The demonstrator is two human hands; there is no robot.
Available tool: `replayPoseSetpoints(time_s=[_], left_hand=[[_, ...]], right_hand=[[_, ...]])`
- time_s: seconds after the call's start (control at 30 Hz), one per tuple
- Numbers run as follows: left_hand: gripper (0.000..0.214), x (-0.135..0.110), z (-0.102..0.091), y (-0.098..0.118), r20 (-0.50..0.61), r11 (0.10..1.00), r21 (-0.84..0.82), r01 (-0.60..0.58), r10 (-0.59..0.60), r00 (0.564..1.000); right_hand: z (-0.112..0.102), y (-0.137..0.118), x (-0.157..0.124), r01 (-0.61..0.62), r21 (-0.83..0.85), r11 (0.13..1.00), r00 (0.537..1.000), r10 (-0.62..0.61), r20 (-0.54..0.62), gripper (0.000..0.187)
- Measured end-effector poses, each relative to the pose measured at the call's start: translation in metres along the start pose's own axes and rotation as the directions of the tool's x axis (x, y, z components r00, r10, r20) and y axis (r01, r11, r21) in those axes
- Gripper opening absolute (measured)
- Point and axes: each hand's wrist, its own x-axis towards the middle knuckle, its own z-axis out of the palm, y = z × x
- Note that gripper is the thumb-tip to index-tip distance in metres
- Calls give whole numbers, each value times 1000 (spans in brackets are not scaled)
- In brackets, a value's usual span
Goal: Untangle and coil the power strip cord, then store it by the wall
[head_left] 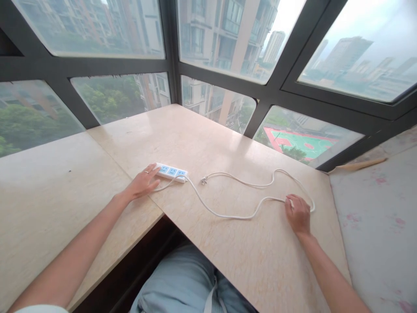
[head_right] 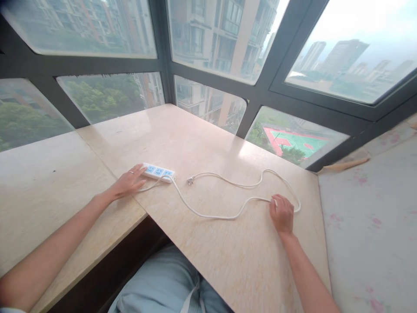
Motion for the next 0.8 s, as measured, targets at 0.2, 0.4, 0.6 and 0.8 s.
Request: replayPoseSetpoints(time_s=[0.2,0.4,0.6,0.8], left_hand=[[69,28,-18,-6,76,982,87,-169,163,984],[63,50,-29,-8,186,998,8,-64,61,981],[86,20,-38,10,131,964,2,266,-264,956],[79,-1,-43,23,75,868,-23,496,-493,867]], right_hand=[[-20,-49,-12,200,193,960,960,-232,159,32],[-18,-145,-7,207,371,905,898,-326,295,61],[-17,-209,2,154,509,847,816,-400,418,57],[-34,-194,7,115,447,887,780,-359,512,25]])
